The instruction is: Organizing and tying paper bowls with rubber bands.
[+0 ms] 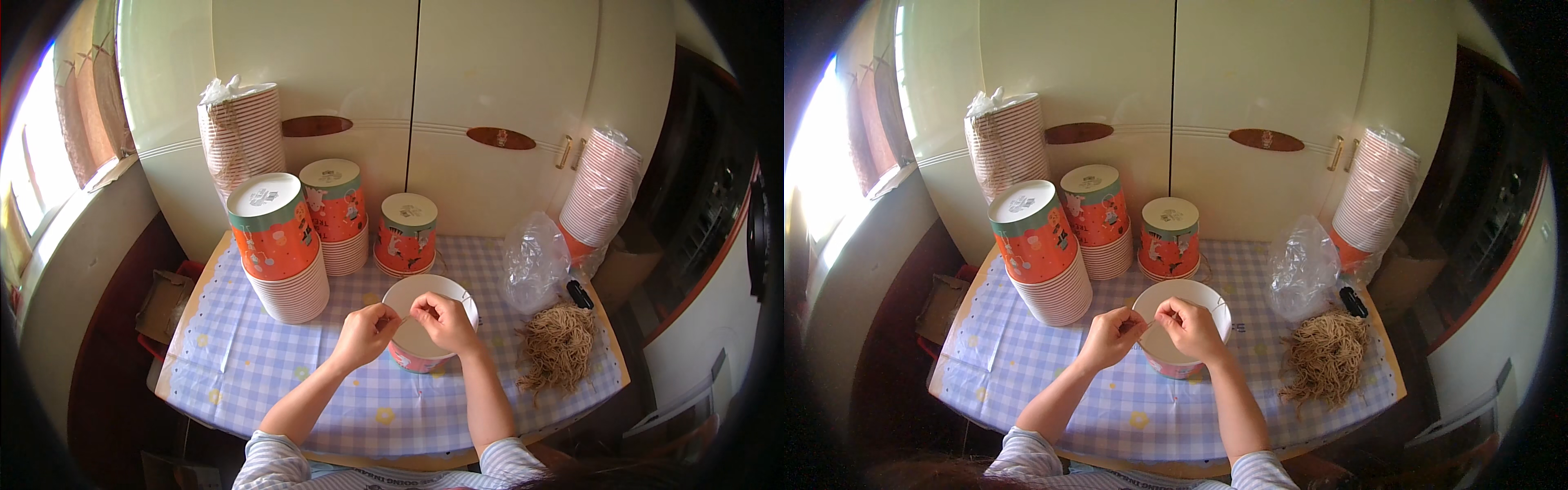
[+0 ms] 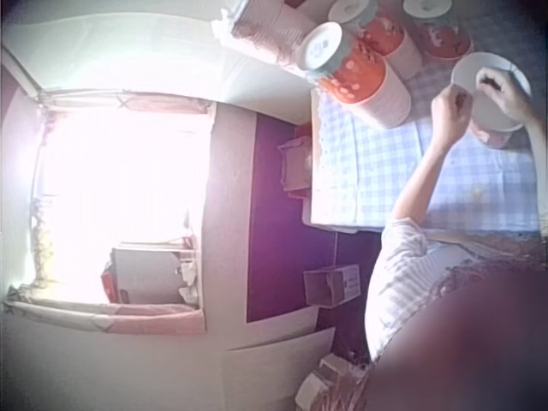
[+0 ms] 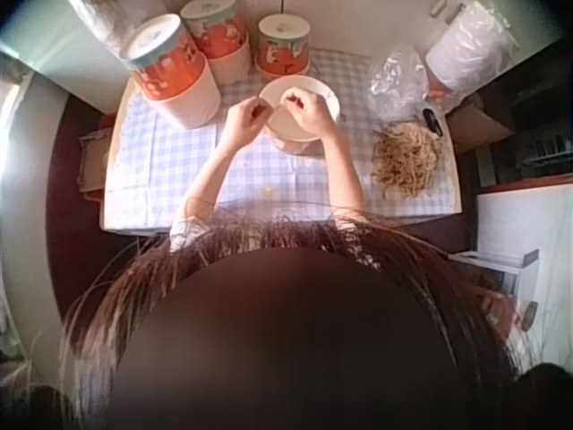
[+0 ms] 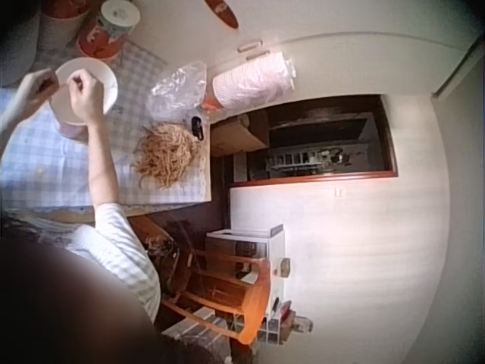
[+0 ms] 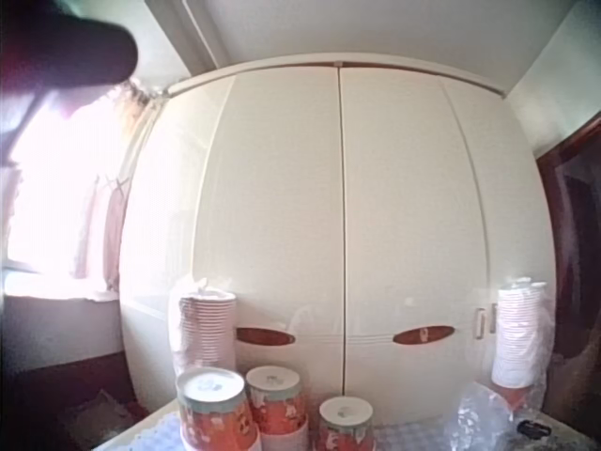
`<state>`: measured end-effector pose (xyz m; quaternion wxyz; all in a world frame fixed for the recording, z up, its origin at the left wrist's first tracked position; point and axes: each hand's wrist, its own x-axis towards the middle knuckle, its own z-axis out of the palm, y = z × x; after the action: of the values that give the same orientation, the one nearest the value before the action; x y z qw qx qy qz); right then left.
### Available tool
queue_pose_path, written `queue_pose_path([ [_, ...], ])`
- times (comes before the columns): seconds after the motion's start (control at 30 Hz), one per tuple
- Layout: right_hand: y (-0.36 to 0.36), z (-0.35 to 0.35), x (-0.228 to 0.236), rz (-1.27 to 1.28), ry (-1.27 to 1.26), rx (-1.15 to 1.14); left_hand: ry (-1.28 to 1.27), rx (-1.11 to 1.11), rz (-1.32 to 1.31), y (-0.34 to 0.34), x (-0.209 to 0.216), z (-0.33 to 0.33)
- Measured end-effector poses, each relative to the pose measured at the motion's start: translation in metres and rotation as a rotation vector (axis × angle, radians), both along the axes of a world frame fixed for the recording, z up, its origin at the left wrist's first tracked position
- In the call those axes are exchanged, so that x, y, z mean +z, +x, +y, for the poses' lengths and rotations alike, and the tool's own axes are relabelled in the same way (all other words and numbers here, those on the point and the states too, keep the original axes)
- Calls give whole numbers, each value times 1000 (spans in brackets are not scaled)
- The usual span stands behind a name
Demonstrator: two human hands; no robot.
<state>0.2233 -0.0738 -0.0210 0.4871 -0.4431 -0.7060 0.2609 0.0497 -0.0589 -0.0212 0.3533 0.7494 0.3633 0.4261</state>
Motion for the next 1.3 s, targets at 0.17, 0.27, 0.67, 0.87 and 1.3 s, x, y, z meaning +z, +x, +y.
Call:
queue_pose_path([
  [0.17,-7,1,-3,34,38,-43,42,6,15,-2,1,-1],
  [0.27,-8,0,-3,29,35,-64,93,8,29,-2,3,-3],
  [0.67,-11,-4,-1,-11,42,-108,169,35,59,-3,3,-4],
  [0.87,-8,-8,9,11,69,24,245,49,95,-8,8,2],
  [1.3,-5,-14,13,16,-26,70,231,11,28,-1,3,-2],
])
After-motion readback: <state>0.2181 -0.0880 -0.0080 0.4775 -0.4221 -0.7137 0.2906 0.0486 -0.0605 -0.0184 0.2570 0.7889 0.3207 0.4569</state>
